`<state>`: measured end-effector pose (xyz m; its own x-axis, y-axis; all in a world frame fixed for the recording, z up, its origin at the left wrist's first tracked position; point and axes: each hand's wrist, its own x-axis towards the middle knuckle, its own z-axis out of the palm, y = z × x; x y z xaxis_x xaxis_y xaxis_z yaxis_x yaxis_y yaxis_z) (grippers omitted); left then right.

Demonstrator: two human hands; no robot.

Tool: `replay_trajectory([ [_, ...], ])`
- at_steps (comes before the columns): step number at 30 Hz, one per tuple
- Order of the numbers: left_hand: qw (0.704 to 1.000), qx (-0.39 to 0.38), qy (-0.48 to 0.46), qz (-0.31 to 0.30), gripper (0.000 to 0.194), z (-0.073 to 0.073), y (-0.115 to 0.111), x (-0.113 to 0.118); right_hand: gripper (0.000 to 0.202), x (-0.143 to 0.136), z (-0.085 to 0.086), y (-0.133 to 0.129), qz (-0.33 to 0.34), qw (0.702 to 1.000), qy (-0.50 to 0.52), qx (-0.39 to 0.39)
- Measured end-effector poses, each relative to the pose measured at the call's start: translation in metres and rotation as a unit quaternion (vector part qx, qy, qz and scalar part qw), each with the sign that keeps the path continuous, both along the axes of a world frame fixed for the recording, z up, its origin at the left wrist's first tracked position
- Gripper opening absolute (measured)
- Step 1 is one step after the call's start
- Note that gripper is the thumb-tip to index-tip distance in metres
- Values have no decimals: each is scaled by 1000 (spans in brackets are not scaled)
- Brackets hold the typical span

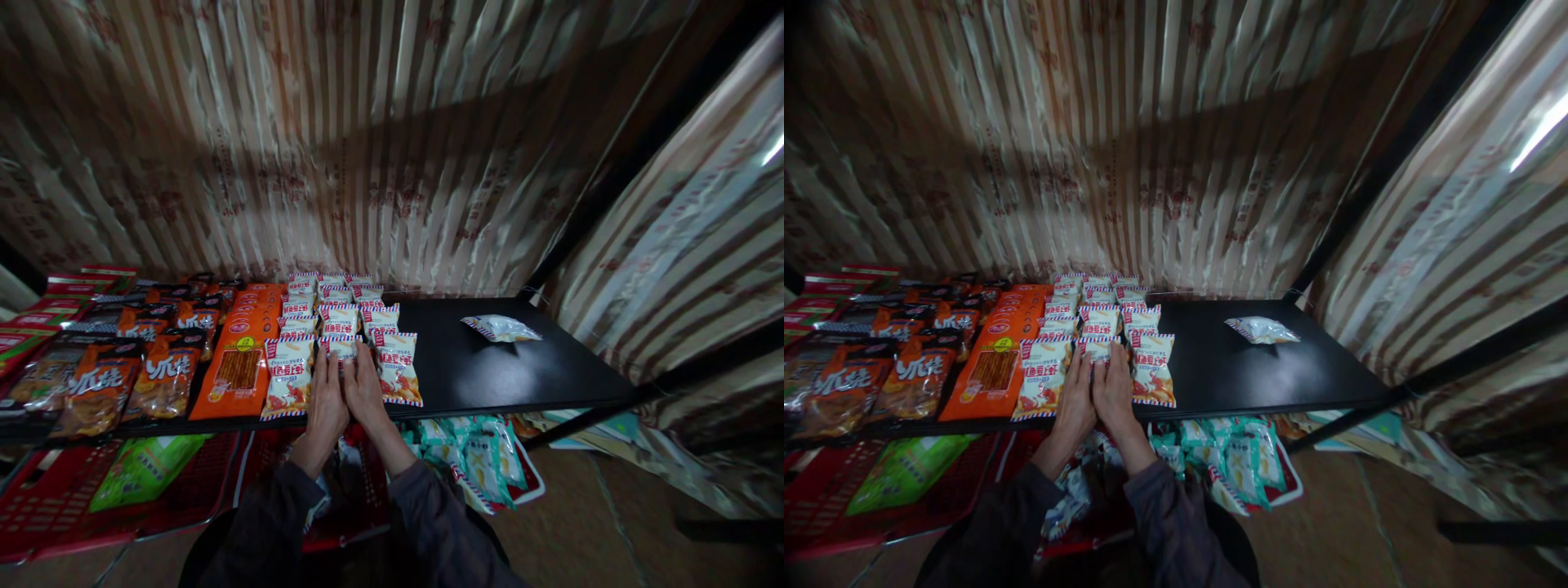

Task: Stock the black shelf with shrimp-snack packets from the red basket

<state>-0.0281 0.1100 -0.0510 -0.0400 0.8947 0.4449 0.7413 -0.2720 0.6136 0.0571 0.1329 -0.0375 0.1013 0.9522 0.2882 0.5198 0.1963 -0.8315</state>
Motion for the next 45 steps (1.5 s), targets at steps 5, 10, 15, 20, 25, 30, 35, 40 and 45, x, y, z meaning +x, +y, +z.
replay_trajectory([
  [5,1000,2,4,-10,56,3,5,0,55,4,8,18,0,1000,14,11],
  [10,1000,-13,3,16,56,8,16,-2,56,5,16,30,-6,1000,27,-3],
  [15,1000,-13,0,29,57,10,27,0,55,5,16,37,-13,998,55,-29],
  [20,999,-6,16,33,52,6,28,4,56,8,15,44,-5,997,61,-51],
  [25,999,24,29,32,51,1,28,7,52,9,10,51,-17,996,63,-55],
  [30,998,28,40,44,50,2,29,8,50,8,7,53,-18,997,47,-60],
  [35,997,27,59,40,48,7,26,8,54,8,10,59,-5,998,56,-41],
  [40,997,26,70,22,48,7,26,7,55,7,9,70,-15,997,53,-51],
  [45,997,33,72,20,48,6,26,5,53,7,8,74,-7,996,53,-67],
])
